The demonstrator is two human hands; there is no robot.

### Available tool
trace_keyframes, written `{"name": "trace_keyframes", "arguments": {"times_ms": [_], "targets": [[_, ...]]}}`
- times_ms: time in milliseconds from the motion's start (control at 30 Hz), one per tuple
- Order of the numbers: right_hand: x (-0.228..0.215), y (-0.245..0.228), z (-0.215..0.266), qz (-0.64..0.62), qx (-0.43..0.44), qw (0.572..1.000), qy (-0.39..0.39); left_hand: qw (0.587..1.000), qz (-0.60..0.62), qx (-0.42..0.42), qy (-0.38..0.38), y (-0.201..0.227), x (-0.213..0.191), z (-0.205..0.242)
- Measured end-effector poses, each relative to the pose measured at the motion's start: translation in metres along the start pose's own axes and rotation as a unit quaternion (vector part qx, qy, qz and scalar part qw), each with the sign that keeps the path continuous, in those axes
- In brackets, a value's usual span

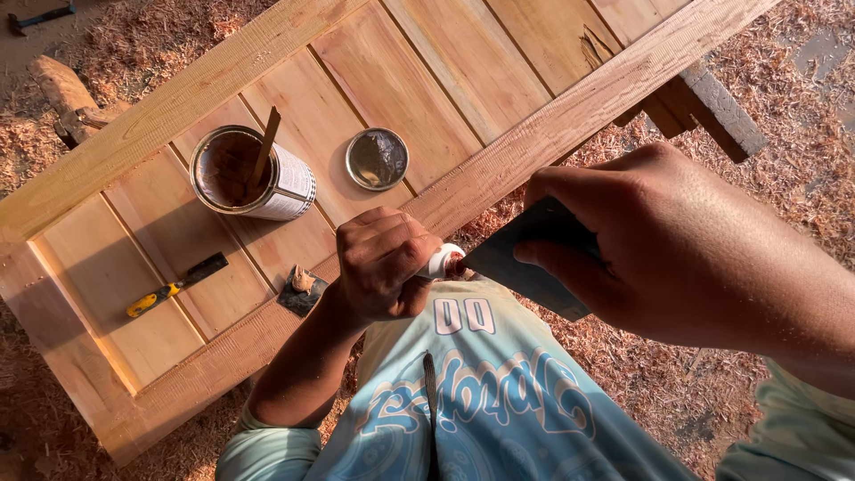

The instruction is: The person sands a wooden door with sandpaper, smoothing the surface and edges. They then apply a substance from a tube onto the sandpaper and continue working on the wood.

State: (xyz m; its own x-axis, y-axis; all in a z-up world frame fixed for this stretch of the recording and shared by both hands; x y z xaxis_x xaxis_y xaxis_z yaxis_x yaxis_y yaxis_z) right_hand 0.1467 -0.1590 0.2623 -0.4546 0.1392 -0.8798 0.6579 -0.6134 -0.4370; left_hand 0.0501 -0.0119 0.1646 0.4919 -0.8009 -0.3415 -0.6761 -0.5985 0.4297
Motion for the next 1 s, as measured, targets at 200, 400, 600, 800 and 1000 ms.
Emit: {"name": "trace_keyframes", "arguments": {"times_ms": [200, 400, 600, 800, 1000], "targets": [[-0.006, -0.007, -0.007, 0.044, 0.035, 0.998, -0.032, 1.0, 0.0, -0.001, -0.001, 0.001, 0.0, -0.004], [-0.01, 0.005, -0.015, 0.039, 0.038, 0.998, -0.009, 1.0, 0.017, 0.002, -0.001, 0.007, 0.0, -0.011], [-0.002, 0.022, -0.031, -0.022, 0.076, 0.996, -0.029, 0.998, 0.056, 0.003, -0.03, 0.006, 0.001, -0.015], [0.021, 0.045, -0.048, -0.153, 0.138, 0.977, -0.061, 0.996, 0.065, -0.029, -0.045, -0.006, 0.005, -0.013], [0.029, 0.049, -0.046, -0.172, 0.132, 0.974, -0.059, 0.992, 0.097, -0.071, -0.041, -0.014, 0.003, -0.003]]}}
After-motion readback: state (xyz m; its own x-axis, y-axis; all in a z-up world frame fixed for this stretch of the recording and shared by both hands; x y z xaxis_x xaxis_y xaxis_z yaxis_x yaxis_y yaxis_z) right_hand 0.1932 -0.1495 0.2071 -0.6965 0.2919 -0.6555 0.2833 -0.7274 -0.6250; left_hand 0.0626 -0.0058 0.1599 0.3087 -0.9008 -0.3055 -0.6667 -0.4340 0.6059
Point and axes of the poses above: each hand's wrist, its own z-axis away from the middle knuckle, its own x-axis out of the palm, y = z × x, the point moved 7 cm from there along -z, towards the middle knuckle, and after that the axes turned 11 degrees about y, right-handed, at the moved point
